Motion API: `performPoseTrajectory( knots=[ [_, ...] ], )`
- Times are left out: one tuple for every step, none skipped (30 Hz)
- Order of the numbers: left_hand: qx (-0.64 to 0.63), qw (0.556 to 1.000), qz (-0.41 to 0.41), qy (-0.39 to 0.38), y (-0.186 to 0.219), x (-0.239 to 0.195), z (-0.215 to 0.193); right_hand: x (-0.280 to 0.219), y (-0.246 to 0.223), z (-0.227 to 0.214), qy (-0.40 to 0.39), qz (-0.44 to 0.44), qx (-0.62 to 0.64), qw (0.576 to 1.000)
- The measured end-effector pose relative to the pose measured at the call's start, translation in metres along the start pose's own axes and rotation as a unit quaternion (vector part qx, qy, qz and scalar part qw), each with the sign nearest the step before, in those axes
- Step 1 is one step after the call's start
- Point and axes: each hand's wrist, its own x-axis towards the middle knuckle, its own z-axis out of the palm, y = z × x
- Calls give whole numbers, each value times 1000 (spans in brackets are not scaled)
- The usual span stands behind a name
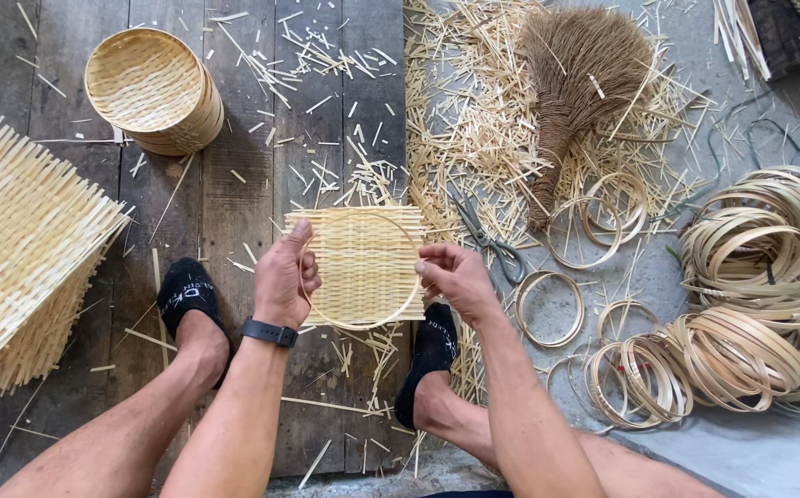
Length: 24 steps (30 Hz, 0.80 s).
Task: The person weaves bamboo strips into small round baskets. They place a circular bamboo frame onto a woven mat, fold the mat around the frame, and trim excess strips with shears. The finished baskets are stacked nearby.
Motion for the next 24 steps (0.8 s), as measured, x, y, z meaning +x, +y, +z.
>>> performPoseTrajectory(
  knots=[
    [15,999,28,4,-6,8,-5,6,8,4,33,4,-21,999],
    [30,998,55,8,-14,16,-11,13,16,8,66,10,-43,997],
    [44,996,82,13,-23,24,-16,18,25,11,84,6,-59,995],
    [144,977,154,38,-31,31,-21,26,33,16,101,0,-75,992],
    [242,942,224,62,-38,37,-25,32,40,19,118,-5,-91,989],
    [336,892,291,85,-44,44,-31,37,46,22,135,-19,-147,980],
    [405,862,289,96,-46,51,-36,43,51,25,152,-33,-201,967],
    [471,828,284,109,-48,57,-40,46,56,27,166,-46,-257,951],
    [534,790,276,120,-51,61,-44,48,60,28,170,-49,-264,948],
    [537,794,260,113,-52,63,-47,49,64,30,173,-53,-272,945],
    [540,799,244,106,-54,65,-50,50,67,31,177,-56,-280,942],
    [542,803,227,97,-55,65,-51,50,69,31,177,-56,-268,945],
    [524,819,215,98,-55,65,-52,49,71,31,177,-55,-257,948],
    [504,833,206,98,-55,66,-51,50,72,31,179,-57,-246,951],
    [484,847,196,99,-54,66,-50,51,72,30,180,-50,-255,949],
    [491,844,192,100,-53,65,-50,52,73,29,180,-42,-264,947],
    [498,840,188,102,-53,64,-50,53,74,28,179,-34,-272,945],
    [505,837,186,104,-51,65,-49,55,74,27,172,-37,-266,948],
    [520,828,184,105,-49,67,-49,57,75,25,165,-40,-260,951],
    [534,819,181,106,-48,69,-48,58,76,23,158,-43,-255,953],
    [549,810,177,107,-48,72,-48,59,77,21,158,-38,-256,953],
    [545,813,174,112,-50,73,-48,59,80,19,158,-32,-257,953],
    [541,815,170,117,-52,74,-49,59,82,17,159,-26,-258,953],
    [539,817,168,122,-53,76,-50,60,84,17,159,-27,-261,952]
  ],
)
